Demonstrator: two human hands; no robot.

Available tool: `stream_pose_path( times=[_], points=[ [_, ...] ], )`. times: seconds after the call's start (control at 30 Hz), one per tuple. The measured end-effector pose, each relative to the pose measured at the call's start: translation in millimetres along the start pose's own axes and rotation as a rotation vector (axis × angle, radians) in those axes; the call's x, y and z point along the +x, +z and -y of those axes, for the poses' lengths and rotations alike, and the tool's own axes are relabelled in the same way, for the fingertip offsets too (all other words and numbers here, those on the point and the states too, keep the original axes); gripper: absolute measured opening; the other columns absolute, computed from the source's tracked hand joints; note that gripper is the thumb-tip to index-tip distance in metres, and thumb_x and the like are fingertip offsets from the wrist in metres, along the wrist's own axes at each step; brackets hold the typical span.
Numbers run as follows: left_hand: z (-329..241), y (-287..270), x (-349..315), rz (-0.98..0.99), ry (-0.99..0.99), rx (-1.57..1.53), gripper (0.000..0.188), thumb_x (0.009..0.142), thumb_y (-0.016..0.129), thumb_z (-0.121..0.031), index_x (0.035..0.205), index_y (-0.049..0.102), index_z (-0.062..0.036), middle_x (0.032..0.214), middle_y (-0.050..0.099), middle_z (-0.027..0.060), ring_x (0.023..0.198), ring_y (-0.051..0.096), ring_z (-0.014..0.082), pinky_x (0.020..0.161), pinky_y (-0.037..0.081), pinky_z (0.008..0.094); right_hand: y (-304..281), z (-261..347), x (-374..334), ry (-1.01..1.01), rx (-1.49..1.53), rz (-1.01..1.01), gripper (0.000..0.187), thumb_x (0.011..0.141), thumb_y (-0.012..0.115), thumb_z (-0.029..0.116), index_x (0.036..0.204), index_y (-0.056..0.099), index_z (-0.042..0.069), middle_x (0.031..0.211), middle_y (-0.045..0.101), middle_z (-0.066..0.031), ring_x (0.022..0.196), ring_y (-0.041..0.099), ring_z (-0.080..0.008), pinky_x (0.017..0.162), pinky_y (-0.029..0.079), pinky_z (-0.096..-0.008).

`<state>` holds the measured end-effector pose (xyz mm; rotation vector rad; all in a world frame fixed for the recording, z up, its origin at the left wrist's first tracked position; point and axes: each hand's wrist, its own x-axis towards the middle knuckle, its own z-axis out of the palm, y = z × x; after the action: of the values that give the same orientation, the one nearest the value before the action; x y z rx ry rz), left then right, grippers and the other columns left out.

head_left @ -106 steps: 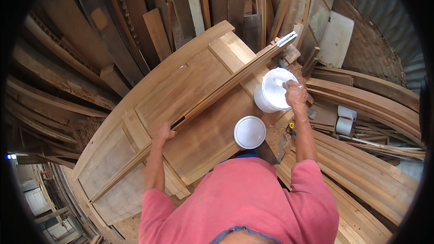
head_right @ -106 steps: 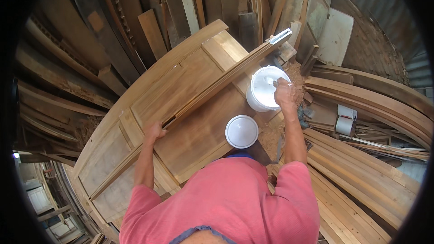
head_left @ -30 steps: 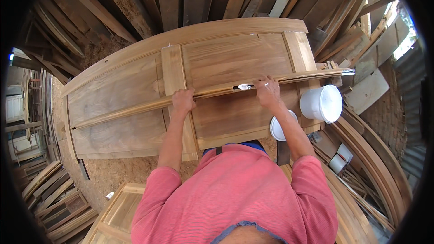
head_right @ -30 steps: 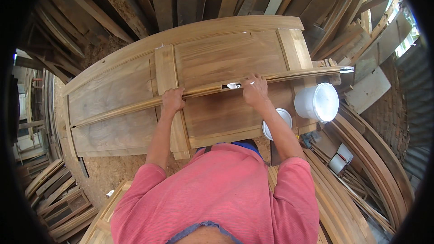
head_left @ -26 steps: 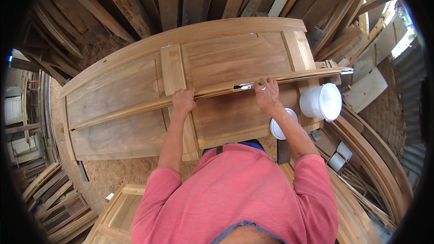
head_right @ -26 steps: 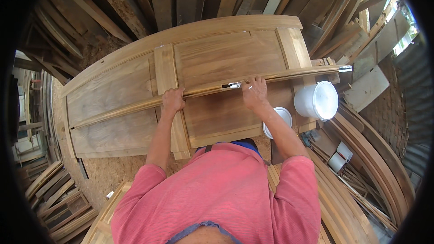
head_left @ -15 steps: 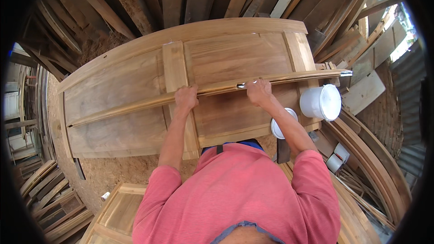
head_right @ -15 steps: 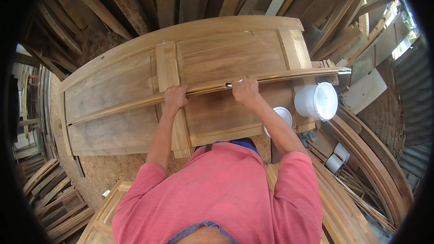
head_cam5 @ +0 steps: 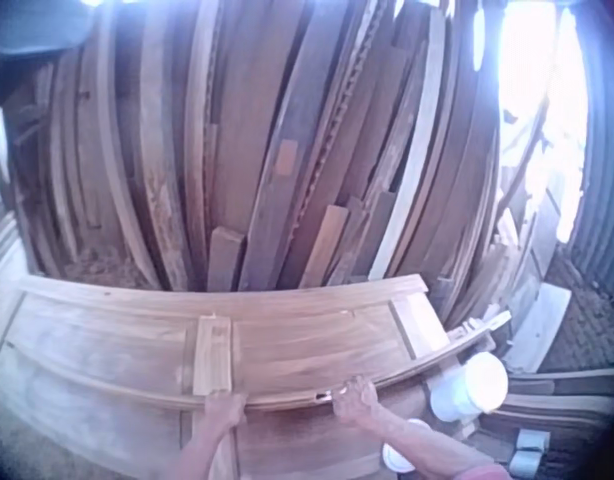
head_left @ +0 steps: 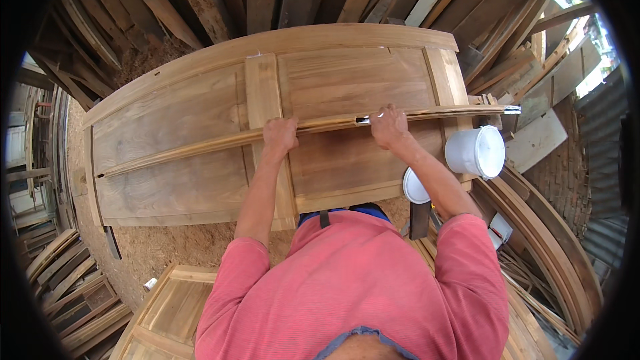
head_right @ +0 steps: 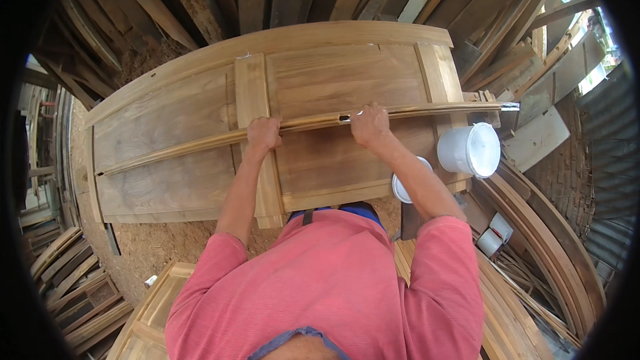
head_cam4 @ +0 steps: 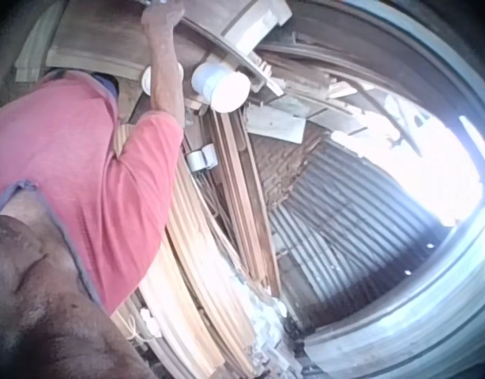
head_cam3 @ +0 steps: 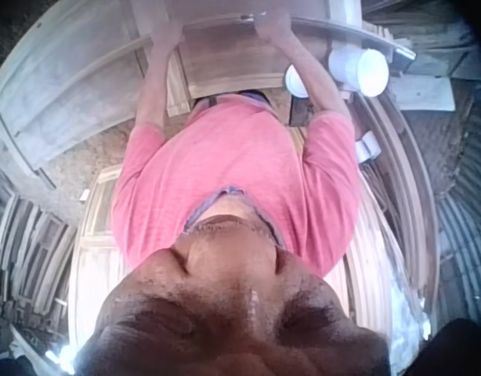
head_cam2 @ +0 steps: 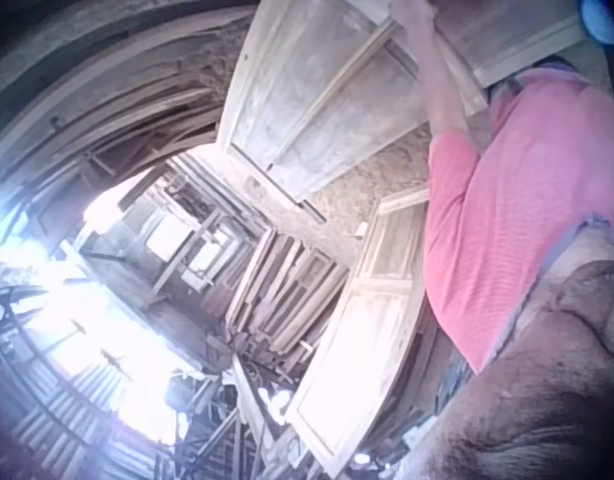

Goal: The person applies a white substance from a bucket onto the edges and joints of a large wooden door using a small spatula, working along the length of the door panels.

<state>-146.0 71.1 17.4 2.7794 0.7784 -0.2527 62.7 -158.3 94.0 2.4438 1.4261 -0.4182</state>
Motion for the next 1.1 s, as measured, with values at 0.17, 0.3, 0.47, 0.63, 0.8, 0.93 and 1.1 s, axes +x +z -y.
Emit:
stream_pose_path(
  times=[0.17,0.3,0.47,0.63,0.8,0.93,1.1],
  points=[
    [1.3,2.7,-5.1,-0.012,0.001,-0.006,0.017,0.069,0.071,-0.007,0.086,0.069,-0.0107,0.083,0.072,0.0149,0.085,0.07,0.035,0.078,0.055,0.0469,2.1,-35.4,-20.6,0.046,0.038,-0.081,0.023,0.082,0.065,0.011,0.103,0.073,0.009,0.113,0.067,-0.0214,0.112,0.061,-0.0391,0.09,0.054,-0.0507],
    [-1.7,6.6,-7.3,-0.049,0.024,-0.013,0.017,0.069,0.07,-0.005,0.086,0.068,-0.0101,0.082,0.073,0.0143,0.085,0.07,0.0349,0.078,0.055,0.0471,13.8,-15.2,-16.6,0.055,0.056,-0.077,0.022,0.081,0.065,0.013,0.101,0.073,0.007,0.111,0.067,-0.0223,0.112,0.06,-0.0386,0.091,0.052,-0.05],
    [2.6,6.1,-1.7,-0.067,0.052,0.008,0.017,0.069,0.071,-0.006,0.084,0.069,-0.0105,0.082,0.072,0.0147,0.083,0.07,0.0347,0.076,0.056,0.0461,12.9,20.6,3.4,-0.008,0.119,-0.094,0.022,0.079,0.068,0.014,0.1,0.073,0.008,0.111,0.066,-0.0237,0.11,0.061,-0.0405,0.089,0.051,-0.0502],
    [8.0,1.4,11.7,0.029,0.033,0.022,0.02,0.066,0.072,-0.01,0.086,0.071,-0.0126,0.086,0.073,0.0155,0.087,0.072,0.035,0.076,0.057,0.0453,15.2,-33.4,-20.3,-0.009,0.292,-0.24,0.022,0.082,0.06,0.01,0.099,0.073,0.007,0.092,0.07,-0.0149,0.097,0.064,-0.0353,0.086,0.051,-0.0479],
    [9.3,-7.6,25.6,0.078,0.043,0.024,0.022,0.067,0.07,-0.011,0.089,0.073,-0.0143,0.086,0.073,0.0151,0.089,0.072,0.0352,0.077,0.058,0.0454,51.1,-30.4,-41.2,-0.029,0.456,-0.568,0.025,0.083,0.061,0.003,0.103,0.074,0.008,0.094,0.071,-0.0153,0.098,0.064,-0.034,0.09,0.047,-0.0428],
    [8.0,-13.4,28.0,0.155,0.031,0.044,0.024,0.068,0.069,-0.011,0.091,0.073,-0.0149,0.087,0.073,0.0151,0.089,0.071,0.0355,0.077,0.057,0.0454,75.6,-1.6,-53.8,0.073,0.674,-0.695,0.02,0.087,0.063,0.007,0.103,0.074,0.007,0.095,0.072,-0.0138,0.096,0.066,-0.0336,0.086,0.05,-0.0437],
    [4.5,-21.6,27.2,0.167,0.052,0.014,0.025,0.068,0.068,-0.011,0.092,0.073,-0.0147,0.088,0.073,0.0151,0.088,0.071,0.0364,0.078,0.056,0.0458,98.1,0.4,-58.0,0.54,1.024,-0.645,0.02,0.092,0.06,0.006,0.107,0.073,0.006,0.094,0.074,-0.011,0.085,0.071,-0.0263,0.076,0.054,-0.0387]
  ],
)
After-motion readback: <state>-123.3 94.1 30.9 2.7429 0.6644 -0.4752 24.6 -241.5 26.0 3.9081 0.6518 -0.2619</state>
